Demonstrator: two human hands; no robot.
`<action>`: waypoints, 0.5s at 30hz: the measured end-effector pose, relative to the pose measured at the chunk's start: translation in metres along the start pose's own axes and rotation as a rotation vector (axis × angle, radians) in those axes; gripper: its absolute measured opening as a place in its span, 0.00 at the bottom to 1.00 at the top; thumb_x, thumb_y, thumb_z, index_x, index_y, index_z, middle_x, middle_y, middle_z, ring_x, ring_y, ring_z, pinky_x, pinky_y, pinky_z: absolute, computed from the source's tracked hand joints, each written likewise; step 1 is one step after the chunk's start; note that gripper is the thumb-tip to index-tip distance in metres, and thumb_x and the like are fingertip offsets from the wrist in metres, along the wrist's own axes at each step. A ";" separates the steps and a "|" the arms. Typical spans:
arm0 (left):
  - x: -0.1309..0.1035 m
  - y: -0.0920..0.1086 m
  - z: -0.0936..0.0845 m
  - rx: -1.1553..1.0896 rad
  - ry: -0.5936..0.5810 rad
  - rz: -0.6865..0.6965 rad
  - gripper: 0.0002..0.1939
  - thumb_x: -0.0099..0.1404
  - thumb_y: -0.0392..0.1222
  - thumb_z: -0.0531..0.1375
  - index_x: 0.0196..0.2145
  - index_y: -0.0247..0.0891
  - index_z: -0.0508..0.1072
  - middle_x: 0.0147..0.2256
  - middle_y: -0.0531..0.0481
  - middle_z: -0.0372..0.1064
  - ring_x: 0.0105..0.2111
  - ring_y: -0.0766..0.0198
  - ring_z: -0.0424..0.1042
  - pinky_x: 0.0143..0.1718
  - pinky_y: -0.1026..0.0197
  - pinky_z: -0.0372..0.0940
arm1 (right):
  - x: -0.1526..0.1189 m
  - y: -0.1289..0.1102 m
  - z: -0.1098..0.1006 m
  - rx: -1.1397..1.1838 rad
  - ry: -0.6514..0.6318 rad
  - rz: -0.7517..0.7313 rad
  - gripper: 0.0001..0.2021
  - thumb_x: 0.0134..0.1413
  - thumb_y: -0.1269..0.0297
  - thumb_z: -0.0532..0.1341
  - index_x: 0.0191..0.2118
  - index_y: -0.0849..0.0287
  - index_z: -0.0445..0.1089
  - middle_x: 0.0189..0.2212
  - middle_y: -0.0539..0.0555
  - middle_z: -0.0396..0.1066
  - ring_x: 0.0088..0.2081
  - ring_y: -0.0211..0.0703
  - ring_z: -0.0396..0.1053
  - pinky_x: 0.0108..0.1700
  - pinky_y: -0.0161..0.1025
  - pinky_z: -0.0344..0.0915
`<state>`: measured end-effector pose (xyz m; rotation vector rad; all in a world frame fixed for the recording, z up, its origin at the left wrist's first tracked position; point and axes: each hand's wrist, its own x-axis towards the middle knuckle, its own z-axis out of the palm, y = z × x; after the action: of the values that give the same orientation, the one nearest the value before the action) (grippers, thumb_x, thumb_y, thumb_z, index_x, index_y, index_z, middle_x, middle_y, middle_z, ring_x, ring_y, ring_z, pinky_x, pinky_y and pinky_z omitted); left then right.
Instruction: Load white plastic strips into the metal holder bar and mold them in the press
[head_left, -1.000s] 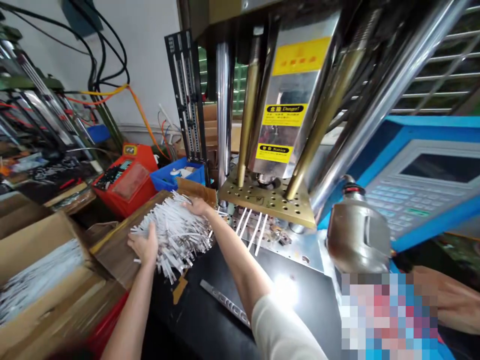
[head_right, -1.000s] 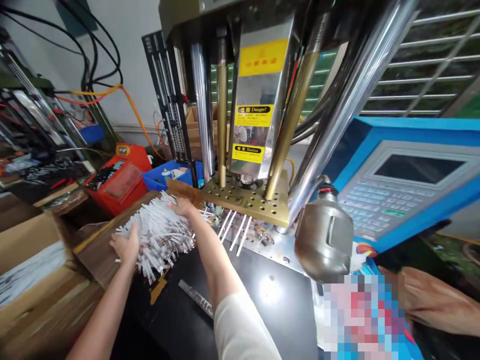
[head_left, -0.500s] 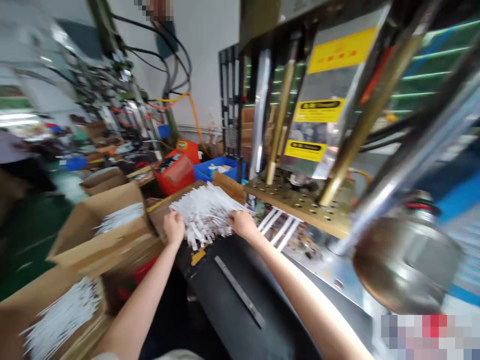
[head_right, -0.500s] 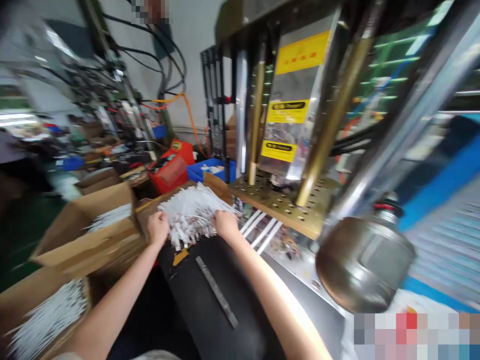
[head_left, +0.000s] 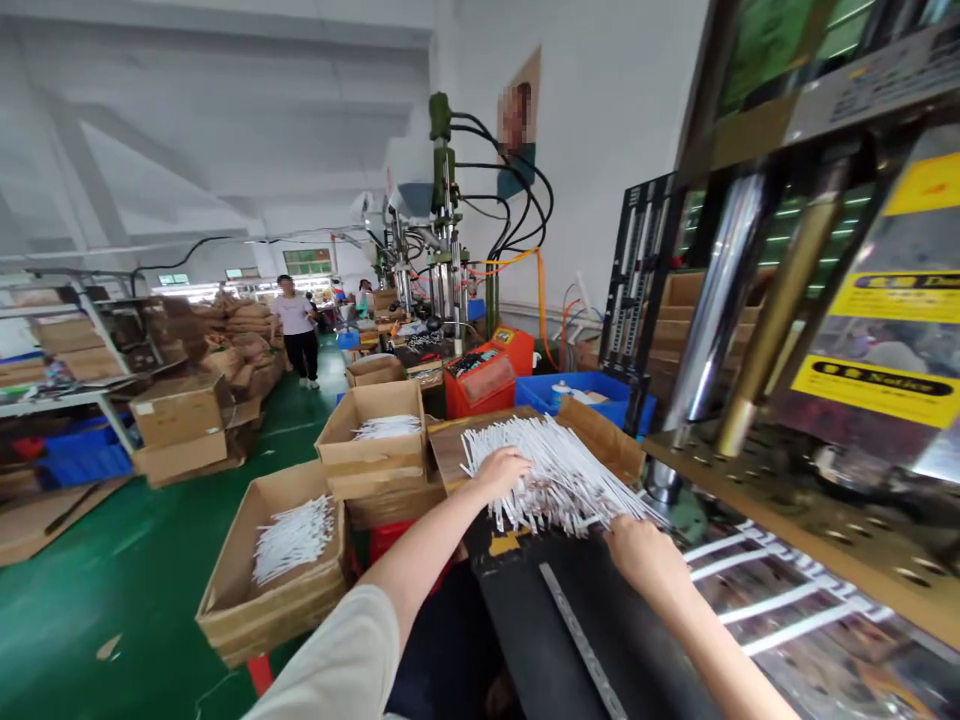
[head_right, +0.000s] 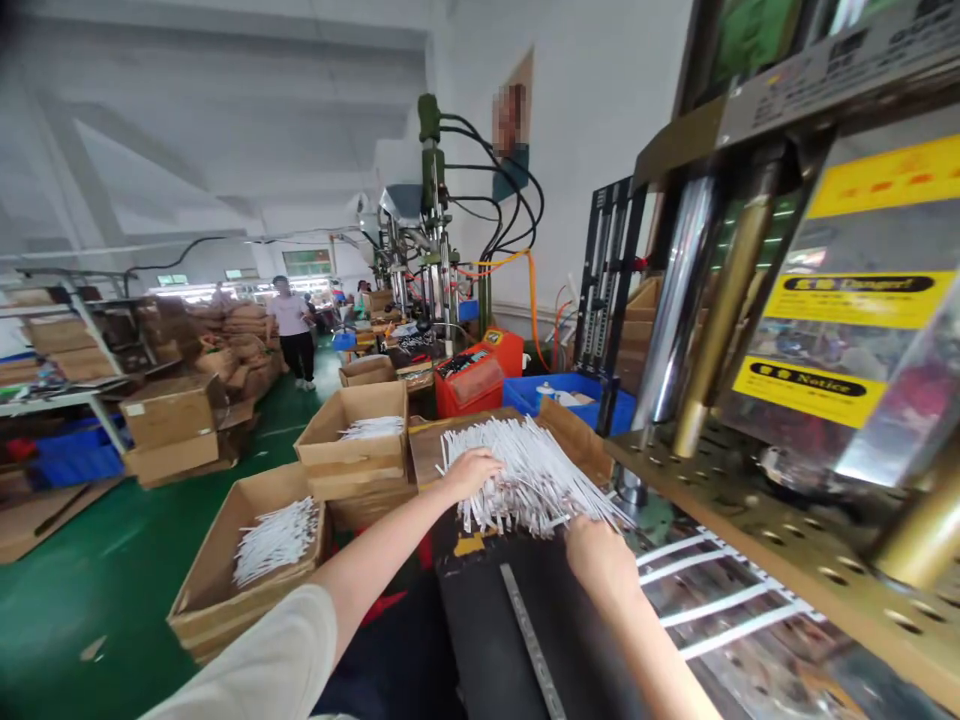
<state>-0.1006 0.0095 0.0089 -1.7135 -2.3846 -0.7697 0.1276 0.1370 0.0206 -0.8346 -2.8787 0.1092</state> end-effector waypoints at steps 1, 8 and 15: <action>0.003 -0.002 -0.002 -0.005 -0.022 0.025 0.14 0.71 0.47 0.59 0.48 0.35 0.70 0.47 0.44 0.69 0.43 0.59 0.71 0.45 0.51 0.71 | 0.000 -0.001 0.003 0.001 0.000 0.001 0.15 0.64 0.72 0.51 0.43 0.72 0.74 0.37 0.73 0.75 0.42 0.64 0.76 0.43 0.50 0.69; 0.012 -0.013 -0.017 -0.041 -0.047 0.174 0.14 0.70 0.47 0.59 0.47 0.35 0.71 0.46 0.45 0.69 0.44 0.58 0.71 0.47 0.50 0.70 | 0.000 -0.013 0.007 0.025 -0.023 0.006 0.12 0.65 0.71 0.53 0.44 0.72 0.71 0.38 0.72 0.75 0.42 0.62 0.76 0.40 0.45 0.67; 0.034 -0.003 -0.036 -0.254 0.101 0.359 0.13 0.71 0.48 0.58 0.43 0.35 0.73 0.40 0.47 0.72 0.40 0.61 0.73 0.46 0.51 0.70 | -0.039 -0.001 0.002 -0.020 -0.081 -0.052 0.10 0.62 0.78 0.54 0.34 0.61 0.71 0.30 0.60 0.76 0.38 0.53 0.77 0.33 0.37 0.64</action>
<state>-0.1227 0.0221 0.0517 -2.0612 -1.9004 -1.1000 0.1596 0.1151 0.0144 -0.7748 -2.9797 0.1104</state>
